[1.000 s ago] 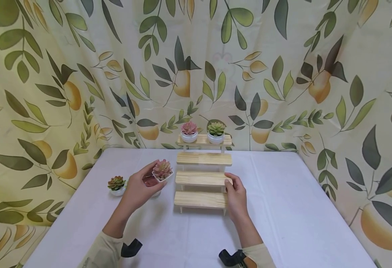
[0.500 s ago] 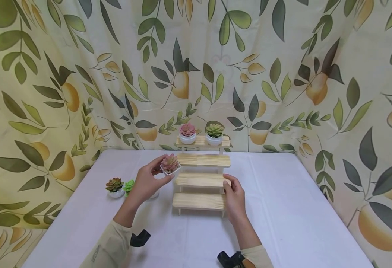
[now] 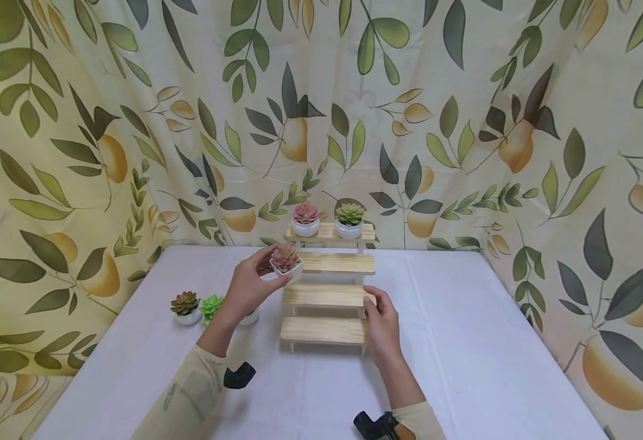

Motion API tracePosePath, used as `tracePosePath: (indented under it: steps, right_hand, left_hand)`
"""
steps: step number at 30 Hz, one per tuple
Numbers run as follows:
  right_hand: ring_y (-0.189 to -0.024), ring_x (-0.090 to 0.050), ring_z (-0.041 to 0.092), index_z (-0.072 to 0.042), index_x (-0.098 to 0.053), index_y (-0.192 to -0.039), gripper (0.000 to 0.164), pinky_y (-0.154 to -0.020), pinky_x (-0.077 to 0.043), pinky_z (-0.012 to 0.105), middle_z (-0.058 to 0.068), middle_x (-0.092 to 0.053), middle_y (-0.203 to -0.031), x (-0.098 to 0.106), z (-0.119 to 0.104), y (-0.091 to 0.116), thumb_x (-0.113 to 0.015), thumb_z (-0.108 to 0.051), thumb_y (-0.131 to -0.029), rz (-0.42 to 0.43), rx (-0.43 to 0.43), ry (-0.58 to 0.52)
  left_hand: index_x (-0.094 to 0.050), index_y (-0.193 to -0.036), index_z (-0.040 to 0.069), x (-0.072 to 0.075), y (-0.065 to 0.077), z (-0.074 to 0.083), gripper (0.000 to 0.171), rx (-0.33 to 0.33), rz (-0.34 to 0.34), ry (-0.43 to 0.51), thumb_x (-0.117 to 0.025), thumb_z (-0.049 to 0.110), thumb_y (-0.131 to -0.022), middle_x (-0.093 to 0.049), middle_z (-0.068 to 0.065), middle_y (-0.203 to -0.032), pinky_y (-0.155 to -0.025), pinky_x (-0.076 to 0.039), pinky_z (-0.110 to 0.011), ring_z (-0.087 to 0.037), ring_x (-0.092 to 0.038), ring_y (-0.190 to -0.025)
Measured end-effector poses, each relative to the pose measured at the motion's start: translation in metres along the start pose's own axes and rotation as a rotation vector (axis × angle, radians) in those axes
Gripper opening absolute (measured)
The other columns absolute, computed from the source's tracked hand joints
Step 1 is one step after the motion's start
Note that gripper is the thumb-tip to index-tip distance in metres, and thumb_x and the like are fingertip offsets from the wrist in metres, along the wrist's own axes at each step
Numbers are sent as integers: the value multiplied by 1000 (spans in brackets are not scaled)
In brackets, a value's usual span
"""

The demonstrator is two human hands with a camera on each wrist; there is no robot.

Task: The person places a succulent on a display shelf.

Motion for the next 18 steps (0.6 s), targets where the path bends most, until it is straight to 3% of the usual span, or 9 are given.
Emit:
tracePosePath:
  steps: [18]
  right_hand:
    - [-143, -37, 20, -2, -48, -144, 34, -118, -31, 35, 9, -34, -161, -2, -1, 1, -45, -11, -112, -14, 1, -25]
  left_hand:
    - [-62, -136, -5, -22, -24, -3, 59, -28, 46, 44, -86, 5, -84, -69, -22, -123, -95, -55, -30, -31, -68, -113]
Point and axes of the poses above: each hand's wrist, its own y-axis away from the middle knuckle, its own x-axis out of the back of the hand, z = x × y, the point moved 9 cm from there along -y, towards the middle knuckle
